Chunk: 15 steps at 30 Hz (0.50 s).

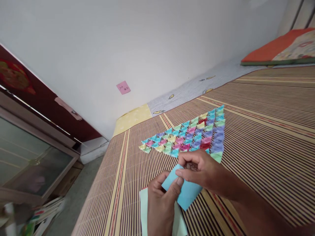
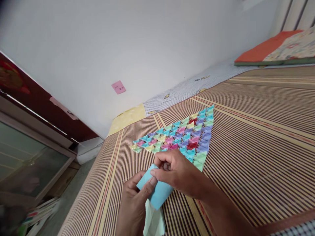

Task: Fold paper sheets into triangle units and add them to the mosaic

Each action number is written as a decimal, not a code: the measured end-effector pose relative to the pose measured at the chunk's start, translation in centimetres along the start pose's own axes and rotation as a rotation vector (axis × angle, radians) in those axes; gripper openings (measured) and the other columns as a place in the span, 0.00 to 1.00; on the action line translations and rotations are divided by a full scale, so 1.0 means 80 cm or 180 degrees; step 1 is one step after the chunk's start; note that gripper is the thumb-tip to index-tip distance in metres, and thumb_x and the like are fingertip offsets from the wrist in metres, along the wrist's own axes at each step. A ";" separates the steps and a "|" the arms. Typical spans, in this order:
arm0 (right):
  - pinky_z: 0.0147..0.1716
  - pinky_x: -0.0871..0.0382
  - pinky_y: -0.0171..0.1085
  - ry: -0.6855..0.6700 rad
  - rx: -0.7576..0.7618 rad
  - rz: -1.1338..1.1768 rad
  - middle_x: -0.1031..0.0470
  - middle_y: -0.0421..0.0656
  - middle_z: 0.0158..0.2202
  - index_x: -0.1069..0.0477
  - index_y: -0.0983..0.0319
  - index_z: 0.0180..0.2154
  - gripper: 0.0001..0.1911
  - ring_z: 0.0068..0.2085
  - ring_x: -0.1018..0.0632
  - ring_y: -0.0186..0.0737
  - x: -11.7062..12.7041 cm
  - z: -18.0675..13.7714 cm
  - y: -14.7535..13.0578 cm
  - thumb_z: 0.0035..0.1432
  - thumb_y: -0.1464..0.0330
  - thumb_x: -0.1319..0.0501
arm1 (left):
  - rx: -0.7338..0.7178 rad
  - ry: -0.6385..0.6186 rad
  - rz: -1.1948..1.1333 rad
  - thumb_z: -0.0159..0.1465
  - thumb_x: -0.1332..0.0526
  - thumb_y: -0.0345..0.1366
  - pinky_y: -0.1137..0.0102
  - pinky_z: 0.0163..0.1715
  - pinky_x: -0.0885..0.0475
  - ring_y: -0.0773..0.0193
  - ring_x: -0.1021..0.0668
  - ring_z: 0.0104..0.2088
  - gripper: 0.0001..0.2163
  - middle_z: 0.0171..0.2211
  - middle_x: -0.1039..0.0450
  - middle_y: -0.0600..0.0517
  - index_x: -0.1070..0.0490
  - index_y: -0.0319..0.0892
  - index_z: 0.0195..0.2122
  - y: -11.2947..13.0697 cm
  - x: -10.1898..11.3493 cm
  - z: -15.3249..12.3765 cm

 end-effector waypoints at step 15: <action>0.35 0.34 0.35 0.0459 0.0490 -0.0689 0.26 0.38 0.31 0.25 0.59 0.32 0.07 0.35 0.26 0.37 0.016 -0.004 -0.024 0.63 0.68 0.38 | 0.0020 0.0379 -0.0676 0.55 0.26 0.42 0.74 0.25 0.36 0.70 0.33 0.23 0.13 0.21 0.32 0.56 0.25 0.39 0.27 -0.012 0.012 0.005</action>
Point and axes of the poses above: each hand's wrist, its own z-axis towards the middle knuckle, its own x-axis out of the back of the hand, y = z × x, the point moved 7 cm from there along z, towards the middle knuckle
